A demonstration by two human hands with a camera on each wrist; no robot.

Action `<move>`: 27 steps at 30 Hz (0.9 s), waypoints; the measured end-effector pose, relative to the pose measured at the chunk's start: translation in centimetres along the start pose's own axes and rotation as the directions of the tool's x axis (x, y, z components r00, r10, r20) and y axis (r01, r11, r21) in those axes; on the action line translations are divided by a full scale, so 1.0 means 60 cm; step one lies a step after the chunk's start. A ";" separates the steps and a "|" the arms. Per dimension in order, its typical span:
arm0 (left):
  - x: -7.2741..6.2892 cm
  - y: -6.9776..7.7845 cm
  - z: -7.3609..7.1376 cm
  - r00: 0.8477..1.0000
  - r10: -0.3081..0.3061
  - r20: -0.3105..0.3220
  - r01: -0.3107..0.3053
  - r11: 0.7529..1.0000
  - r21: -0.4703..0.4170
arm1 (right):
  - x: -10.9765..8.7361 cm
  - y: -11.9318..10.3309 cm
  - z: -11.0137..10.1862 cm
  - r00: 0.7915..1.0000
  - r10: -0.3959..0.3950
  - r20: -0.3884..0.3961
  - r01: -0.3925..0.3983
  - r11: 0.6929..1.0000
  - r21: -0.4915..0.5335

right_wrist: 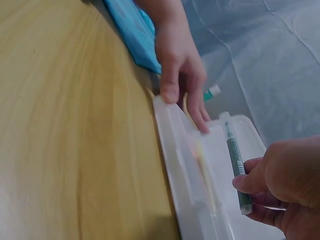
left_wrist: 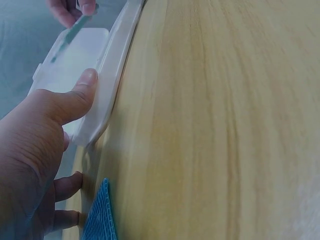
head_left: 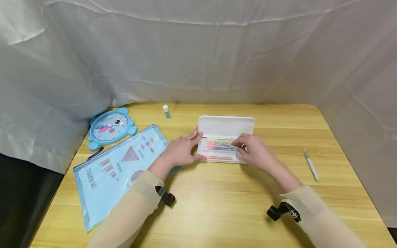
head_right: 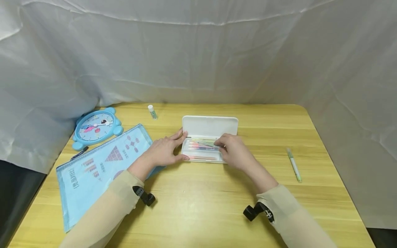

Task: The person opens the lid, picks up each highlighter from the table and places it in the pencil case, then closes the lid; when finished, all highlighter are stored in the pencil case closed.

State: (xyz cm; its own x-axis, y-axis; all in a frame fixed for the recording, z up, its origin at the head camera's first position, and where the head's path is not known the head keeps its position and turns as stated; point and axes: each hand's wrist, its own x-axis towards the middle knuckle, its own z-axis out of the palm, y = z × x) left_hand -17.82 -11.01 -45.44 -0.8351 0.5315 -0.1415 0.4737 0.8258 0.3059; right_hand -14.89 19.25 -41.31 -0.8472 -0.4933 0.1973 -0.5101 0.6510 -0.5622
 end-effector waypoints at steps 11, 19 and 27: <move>-0.001 0.001 -0.001 1.000 -0.009 -0.001 0.009 1.000 0.002 | 0.021 -0.018 0.042 0.997 -0.005 0.078 0.008 0.999 -0.046; 0.002 0.003 -0.003 1.000 -0.013 -0.001 0.013 1.000 0.023 | 0.022 -0.021 0.061 0.991 -0.007 0.135 0.018 0.997 -0.080; -0.001 0.003 0.000 1.000 -0.018 -0.002 0.018 1.000 0.024 | 0.020 -0.020 0.070 0.985 -0.012 0.174 0.026 0.996 -0.082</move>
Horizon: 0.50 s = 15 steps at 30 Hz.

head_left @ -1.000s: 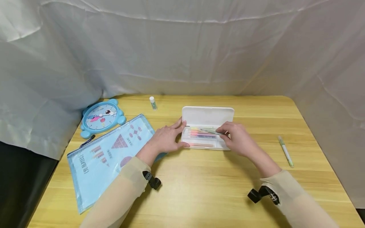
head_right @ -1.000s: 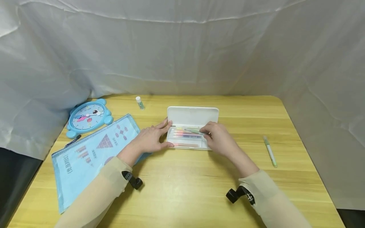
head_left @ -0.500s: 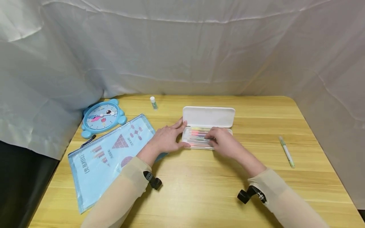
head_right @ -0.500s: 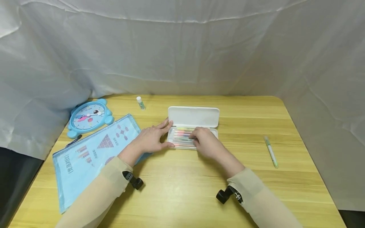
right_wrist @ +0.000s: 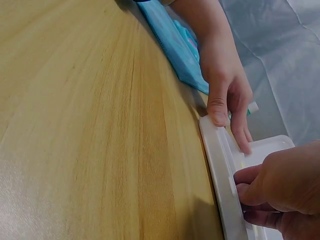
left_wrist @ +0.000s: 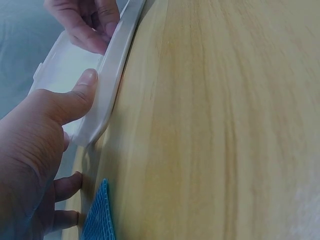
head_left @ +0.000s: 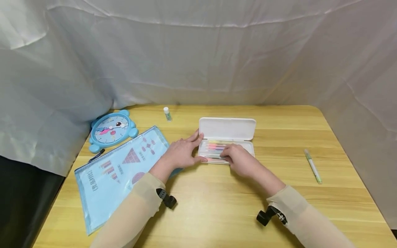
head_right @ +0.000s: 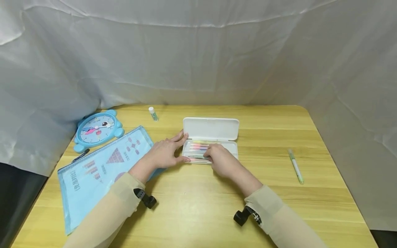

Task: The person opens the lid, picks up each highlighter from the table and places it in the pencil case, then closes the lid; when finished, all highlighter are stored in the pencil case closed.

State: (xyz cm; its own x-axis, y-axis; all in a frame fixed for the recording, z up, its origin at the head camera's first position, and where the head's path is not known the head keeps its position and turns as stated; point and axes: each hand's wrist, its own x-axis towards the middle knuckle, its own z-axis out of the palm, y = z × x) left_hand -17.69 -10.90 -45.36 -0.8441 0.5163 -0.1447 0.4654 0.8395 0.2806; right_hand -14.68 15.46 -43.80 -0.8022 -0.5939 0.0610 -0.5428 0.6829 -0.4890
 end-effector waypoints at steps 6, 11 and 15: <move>-0.002 0.001 0.002 1.000 0.001 0.000 -0.001 1.000 0.003 | -0.005 0.002 0.000 0.999 -0.009 -0.043 0.010 1.000 0.021; -0.003 0.003 0.001 1.000 0.003 0.005 -0.003 1.000 -0.009 | -0.014 0.000 -0.017 0.996 -0.013 -0.089 0.016 0.999 0.030; -0.004 0.003 -0.001 1.000 0.009 0.000 -0.009 1.000 -0.009 | -0.023 0.002 -0.040 0.993 0.025 -0.114 -0.017 0.998 0.068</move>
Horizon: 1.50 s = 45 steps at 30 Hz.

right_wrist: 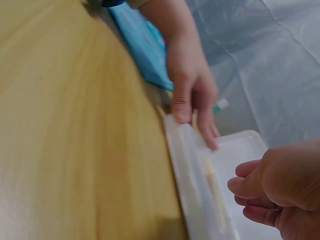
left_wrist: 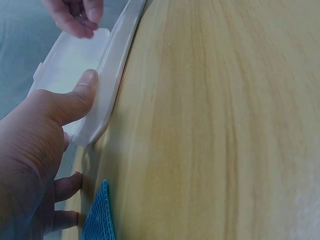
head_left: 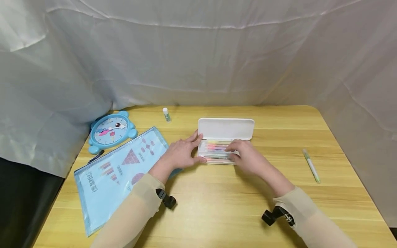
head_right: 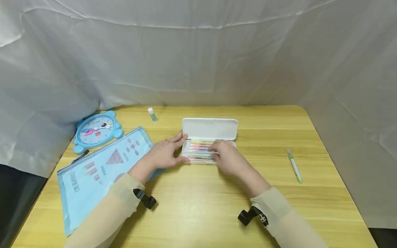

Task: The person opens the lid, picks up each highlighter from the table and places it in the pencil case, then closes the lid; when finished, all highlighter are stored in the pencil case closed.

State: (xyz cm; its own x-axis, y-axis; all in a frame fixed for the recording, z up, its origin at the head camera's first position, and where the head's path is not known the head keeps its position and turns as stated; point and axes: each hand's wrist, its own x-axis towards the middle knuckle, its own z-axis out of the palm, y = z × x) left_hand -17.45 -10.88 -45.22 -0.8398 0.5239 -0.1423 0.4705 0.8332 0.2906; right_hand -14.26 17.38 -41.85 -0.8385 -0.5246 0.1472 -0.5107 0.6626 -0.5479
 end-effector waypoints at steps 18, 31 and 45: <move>-0.002 -0.001 -0.001 1.000 0.008 0.001 -0.008 1.000 -0.007 | -0.114 0.069 -0.132 0.966 0.164 -0.202 -0.164 0.986 0.019; -0.002 0.003 0.001 1.000 0.012 0.001 -0.012 1.000 -0.015 | -0.230 0.158 -0.180 0.886 0.331 -0.324 -0.350 0.937 -0.002; -0.002 0.002 -0.005 1.000 0.010 0.017 -0.009 1.000 -0.022 | -0.326 0.221 -0.157 0.817 0.512 -0.267 -0.537 0.843 -0.027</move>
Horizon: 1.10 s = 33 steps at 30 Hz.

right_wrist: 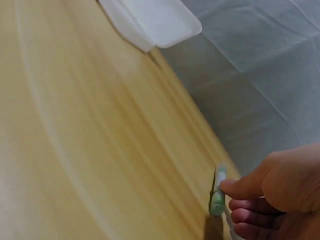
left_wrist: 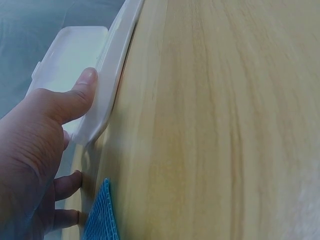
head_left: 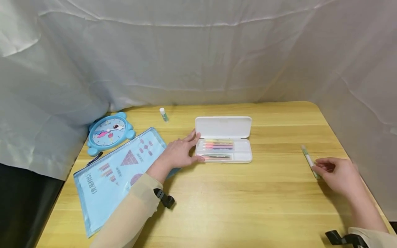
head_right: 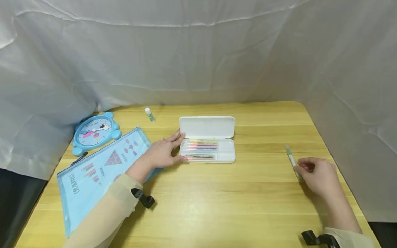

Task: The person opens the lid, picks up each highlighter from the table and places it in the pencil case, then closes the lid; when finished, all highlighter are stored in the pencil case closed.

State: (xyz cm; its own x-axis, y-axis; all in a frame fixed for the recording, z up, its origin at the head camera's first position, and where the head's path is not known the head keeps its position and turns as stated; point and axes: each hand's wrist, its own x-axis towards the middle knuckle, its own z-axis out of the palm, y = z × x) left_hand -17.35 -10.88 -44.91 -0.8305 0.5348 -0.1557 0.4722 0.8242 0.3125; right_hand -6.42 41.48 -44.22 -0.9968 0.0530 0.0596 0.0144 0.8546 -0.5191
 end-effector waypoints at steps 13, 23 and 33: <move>-0.001 -0.001 0.001 1.000 0.003 -0.009 -0.003 1.000 0.000 | -0.012 -0.008 0.019 1.000 0.017 -0.014 -0.018 1.000 -0.023; 0.003 0.001 0.000 1.000 0.007 -0.012 -0.007 1.000 0.003 | 0.009 -0.077 0.028 0.996 -0.085 -0.026 0.086 0.995 0.051; 0.003 0.000 0.000 1.000 -0.001 -0.006 0.001 1.000 0.031 | 0.051 -0.159 0.034 0.966 -0.258 -0.003 0.257 0.962 0.090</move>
State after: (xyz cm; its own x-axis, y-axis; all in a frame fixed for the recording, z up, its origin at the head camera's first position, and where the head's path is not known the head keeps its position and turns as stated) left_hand -17.51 -10.80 -44.93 -0.8327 0.5328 -0.1509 0.4799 0.8303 0.2834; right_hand -9.79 32.41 -40.80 -0.9666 -0.1678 0.1937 -0.2494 0.7896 -0.5607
